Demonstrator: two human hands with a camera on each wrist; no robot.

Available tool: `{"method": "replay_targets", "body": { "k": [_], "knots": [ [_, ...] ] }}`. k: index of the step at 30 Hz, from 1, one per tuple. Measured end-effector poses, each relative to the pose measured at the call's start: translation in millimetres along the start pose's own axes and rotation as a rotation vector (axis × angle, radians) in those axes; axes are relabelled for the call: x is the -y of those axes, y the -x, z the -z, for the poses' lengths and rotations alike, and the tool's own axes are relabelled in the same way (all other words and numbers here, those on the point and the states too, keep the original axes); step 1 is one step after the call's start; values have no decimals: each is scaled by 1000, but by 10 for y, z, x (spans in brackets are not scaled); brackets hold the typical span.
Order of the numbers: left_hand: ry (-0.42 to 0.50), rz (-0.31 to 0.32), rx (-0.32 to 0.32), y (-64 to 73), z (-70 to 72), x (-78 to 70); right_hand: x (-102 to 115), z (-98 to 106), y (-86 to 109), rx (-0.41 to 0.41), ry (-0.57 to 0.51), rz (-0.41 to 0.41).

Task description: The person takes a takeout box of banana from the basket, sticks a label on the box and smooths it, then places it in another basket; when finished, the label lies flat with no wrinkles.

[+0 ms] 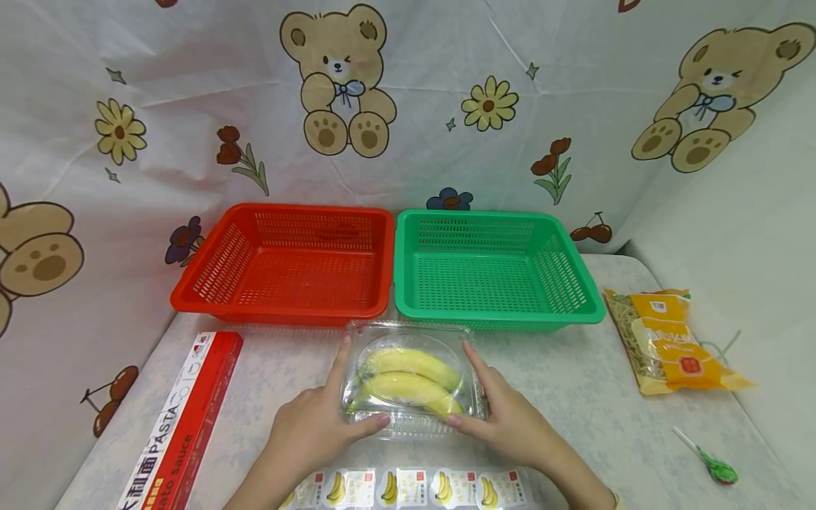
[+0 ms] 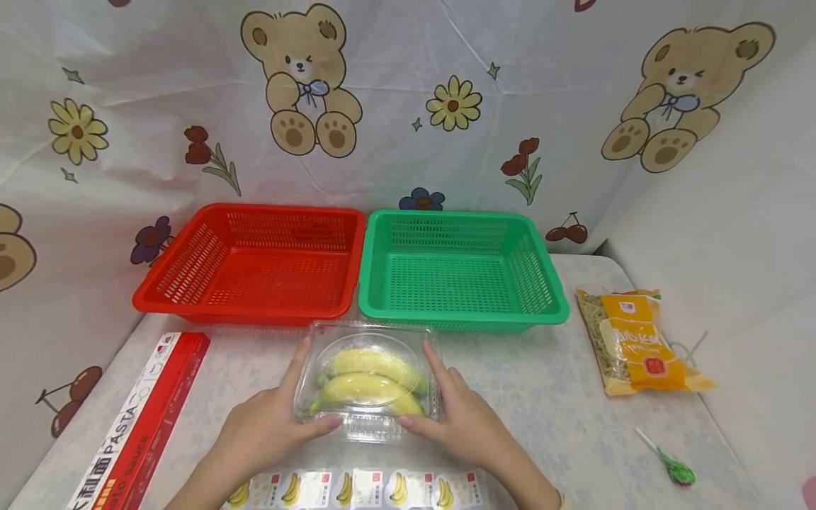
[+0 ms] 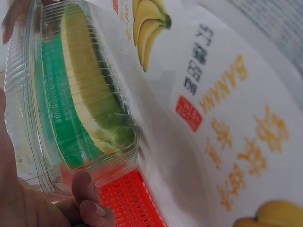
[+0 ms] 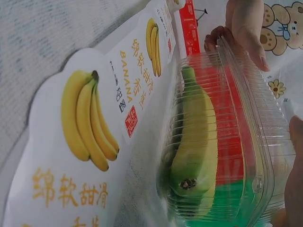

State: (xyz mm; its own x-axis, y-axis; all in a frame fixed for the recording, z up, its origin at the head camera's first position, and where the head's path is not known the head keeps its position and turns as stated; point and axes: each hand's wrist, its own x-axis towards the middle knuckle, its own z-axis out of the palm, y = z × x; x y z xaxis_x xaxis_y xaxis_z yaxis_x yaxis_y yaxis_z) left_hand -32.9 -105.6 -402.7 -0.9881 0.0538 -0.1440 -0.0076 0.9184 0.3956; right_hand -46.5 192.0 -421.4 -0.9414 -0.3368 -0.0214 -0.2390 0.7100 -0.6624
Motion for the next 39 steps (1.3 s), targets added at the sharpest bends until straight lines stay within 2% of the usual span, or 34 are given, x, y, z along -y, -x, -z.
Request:
{"method": "replay_targets", "body": {
  "k": [9, 14, 20, 24, 27, 29, 32, 34, 36, 39],
  "knots": [
    [-19, 1, -7, 11, 14, -9, -1, 27, 28, -6, 9, 18],
    [-57, 12, -30, 19, 23, -14, 17, 60, 53, 7, 40, -28],
    [-111, 56, -75, 58, 104, -30, 27, 117, 115, 15, 47, -66],
    [-99, 33, -125, 138, 191, -114, 28, 149, 177, -1, 39, -59],
    [-77, -30, -166, 235, 250, -219, 25, 168, 227, -21, 32, -47],
    [-47, -98, -201, 312, 283, -295, 19, 182, 261, -42, 23, -29],
    [7, -244, -262, 418, 300, -397, 8, 203, 314, -80, 6, 0],
    [93, -373, -264, 468, 285, -453, -4, 215, 355, -114, -7, 25],
    [181, -503, -217, 502, 248, -506, -20, 224, 399, -150, -26, 52],
    [341, -632, -35, 542, 162, -585, -51, 229, 474, -205, -49, 101]
  ]
}}
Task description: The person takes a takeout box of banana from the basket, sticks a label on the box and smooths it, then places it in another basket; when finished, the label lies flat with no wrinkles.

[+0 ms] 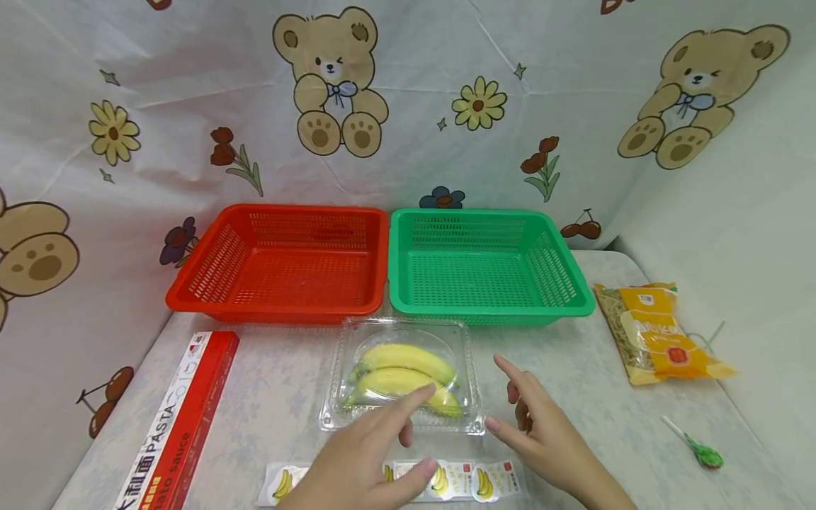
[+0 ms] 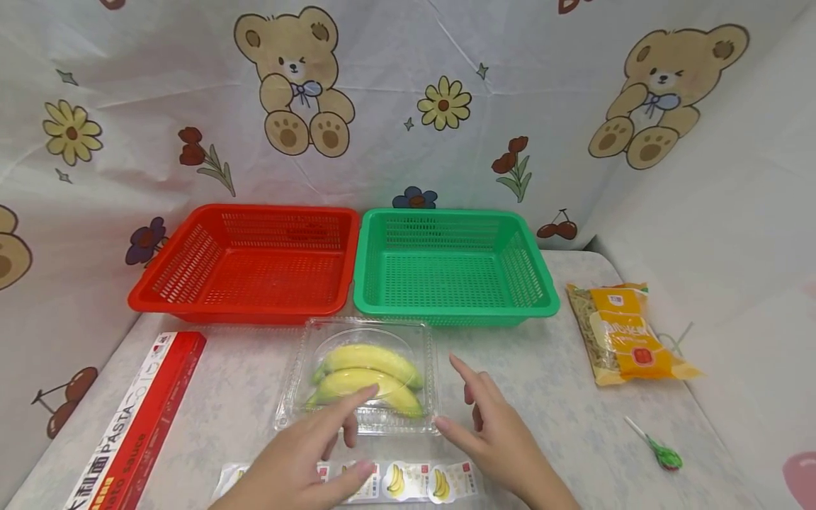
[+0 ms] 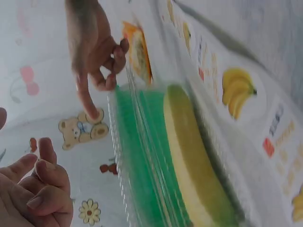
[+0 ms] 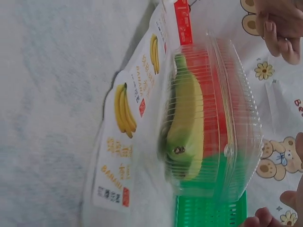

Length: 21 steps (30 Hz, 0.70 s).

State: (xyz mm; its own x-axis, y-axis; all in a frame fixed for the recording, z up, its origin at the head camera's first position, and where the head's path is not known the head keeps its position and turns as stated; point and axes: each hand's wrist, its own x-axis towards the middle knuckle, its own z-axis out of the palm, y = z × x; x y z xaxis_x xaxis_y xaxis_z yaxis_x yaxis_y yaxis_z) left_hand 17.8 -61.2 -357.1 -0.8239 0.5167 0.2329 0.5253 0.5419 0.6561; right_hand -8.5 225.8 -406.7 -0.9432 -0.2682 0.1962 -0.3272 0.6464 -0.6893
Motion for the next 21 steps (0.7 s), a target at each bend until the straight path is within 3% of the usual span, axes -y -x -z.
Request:
{"method": "replay_targets", "body": {
  "k": [5, 10, 15, 21],
  "knots": [
    [157, -18, 222, -27, -252, -19, -65, 21, 140, -60, -15, 58],
    [174, 49, 340, -65, -513, -3, -128, 48, 291, -48, -32, -5],
    [136, 107, 349, -146, -715, 25, -233, 67, 414, 43, -31, -103],
    [110, 211, 344, -217, -920, 39, -398, 54, 521, 156, -52, -34]
  ]
}}
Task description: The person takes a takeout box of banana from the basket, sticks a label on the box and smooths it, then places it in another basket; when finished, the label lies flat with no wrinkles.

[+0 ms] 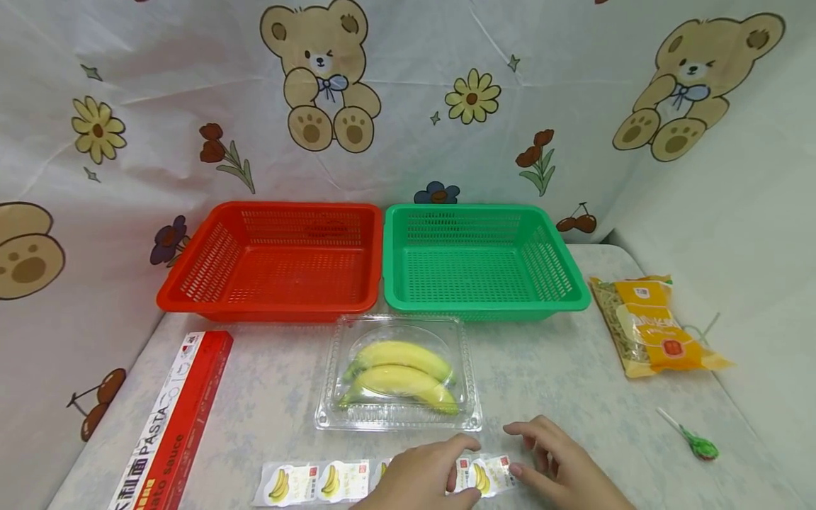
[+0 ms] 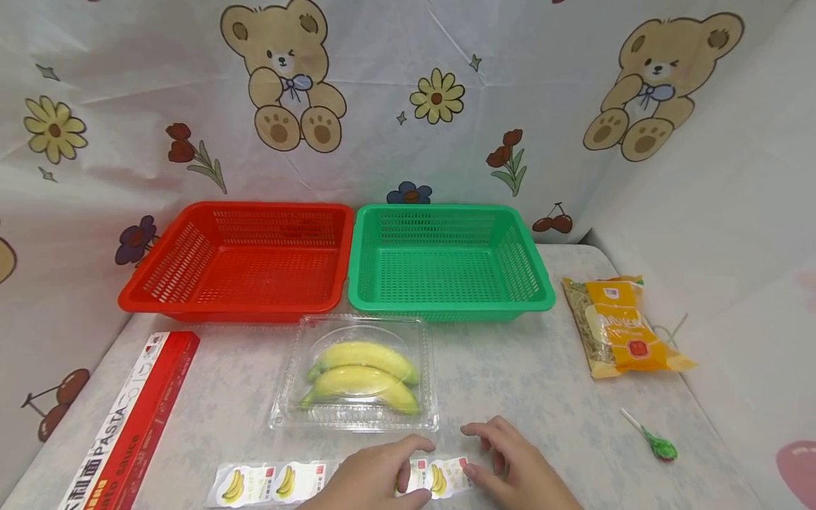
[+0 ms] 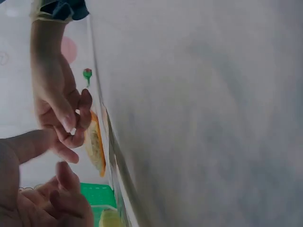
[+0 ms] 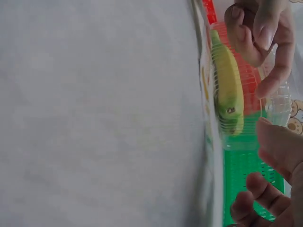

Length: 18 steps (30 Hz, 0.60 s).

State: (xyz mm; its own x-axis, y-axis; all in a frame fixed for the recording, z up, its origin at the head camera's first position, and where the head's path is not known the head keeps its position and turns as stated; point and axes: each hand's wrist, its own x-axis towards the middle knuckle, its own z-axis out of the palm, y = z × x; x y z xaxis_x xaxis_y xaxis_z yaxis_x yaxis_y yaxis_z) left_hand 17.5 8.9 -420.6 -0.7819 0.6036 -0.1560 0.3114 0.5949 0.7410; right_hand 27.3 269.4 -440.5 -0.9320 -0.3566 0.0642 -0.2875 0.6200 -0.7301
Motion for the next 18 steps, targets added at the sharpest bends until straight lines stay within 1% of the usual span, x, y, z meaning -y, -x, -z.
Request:
{"method": "replay_targets", "body": {
  "k": [1, 3, 7, 9, 13, 18],
  "knots": [
    [-12, 10, -2, -16, -23, 5, -20, -3, 13, 25, -10, -5],
    [-44, 21, -6, -43, -62, 17, -47, -5, 35, 77, -28, -42],
    [-113, 10, -10, -81, -138, 63, -84, -37, 69, 139, -29, -53],
    [-140, 2, -12, -101, -178, 87, -92, -49, 77, 152, -18, -42],
    [-193, -12, -15, -140, -244, 124, -99, -61, 72, 182, 3, -74],
    [-266, -15, -30, -173, -282, 134, -129, -98, 71, 166, 53, -37]
  ]
}}
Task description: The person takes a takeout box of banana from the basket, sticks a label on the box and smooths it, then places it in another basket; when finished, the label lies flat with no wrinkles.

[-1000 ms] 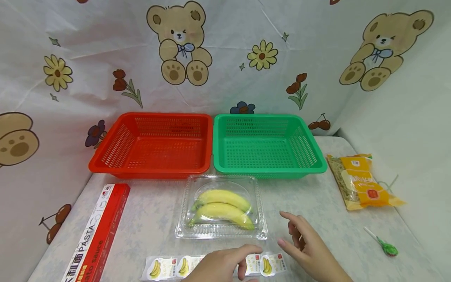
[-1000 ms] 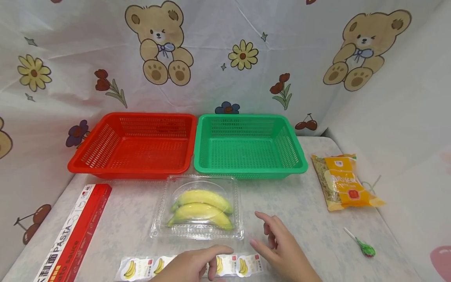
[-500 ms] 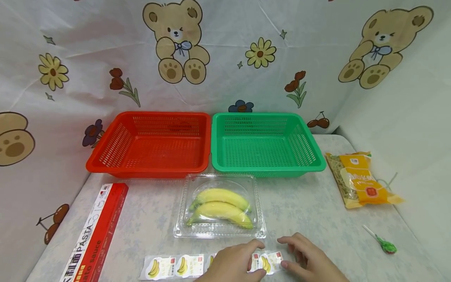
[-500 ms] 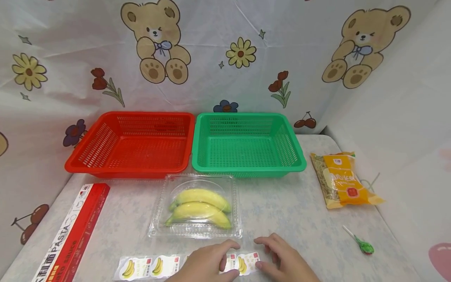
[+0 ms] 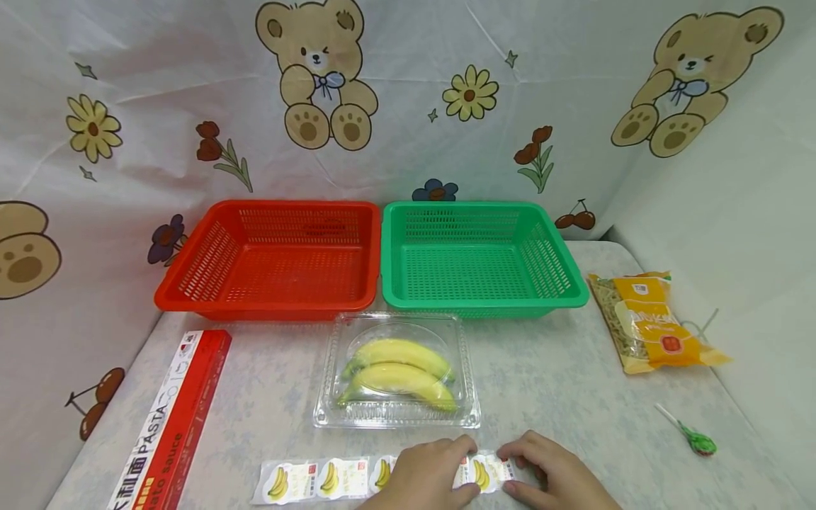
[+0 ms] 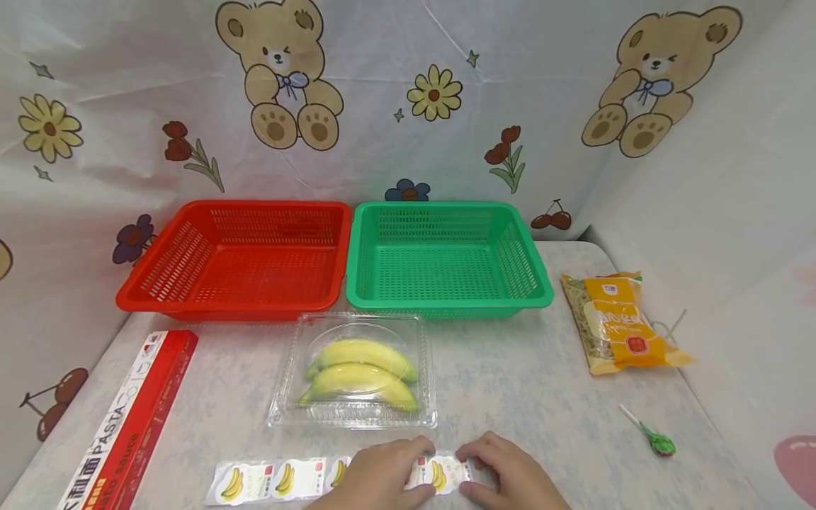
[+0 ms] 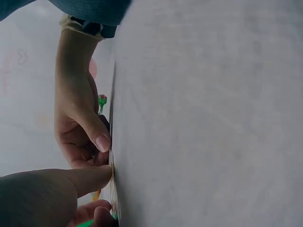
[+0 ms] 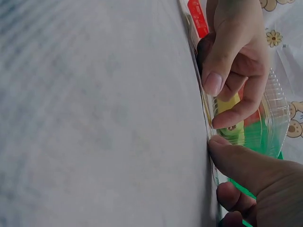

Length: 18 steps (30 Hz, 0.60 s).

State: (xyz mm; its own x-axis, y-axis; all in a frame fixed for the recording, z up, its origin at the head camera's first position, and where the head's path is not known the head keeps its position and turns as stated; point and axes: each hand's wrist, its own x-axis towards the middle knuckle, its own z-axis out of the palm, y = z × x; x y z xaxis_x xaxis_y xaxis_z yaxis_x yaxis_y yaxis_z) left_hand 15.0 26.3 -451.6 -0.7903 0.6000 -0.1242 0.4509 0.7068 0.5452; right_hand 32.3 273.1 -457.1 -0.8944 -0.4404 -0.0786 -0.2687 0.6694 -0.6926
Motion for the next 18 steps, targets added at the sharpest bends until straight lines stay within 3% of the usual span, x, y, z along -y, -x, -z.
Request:
{"method": "replay_targets", "body": {
  "k": [10, 18],
  "knots": [
    [-28, -5, -32, -20, -31, -9, -28, -49, -8, -40, 50, 94],
    [-9, 7, -46, -32, -20, -16, 21, -11, -26, 46, 73, -23]
  ]
}}
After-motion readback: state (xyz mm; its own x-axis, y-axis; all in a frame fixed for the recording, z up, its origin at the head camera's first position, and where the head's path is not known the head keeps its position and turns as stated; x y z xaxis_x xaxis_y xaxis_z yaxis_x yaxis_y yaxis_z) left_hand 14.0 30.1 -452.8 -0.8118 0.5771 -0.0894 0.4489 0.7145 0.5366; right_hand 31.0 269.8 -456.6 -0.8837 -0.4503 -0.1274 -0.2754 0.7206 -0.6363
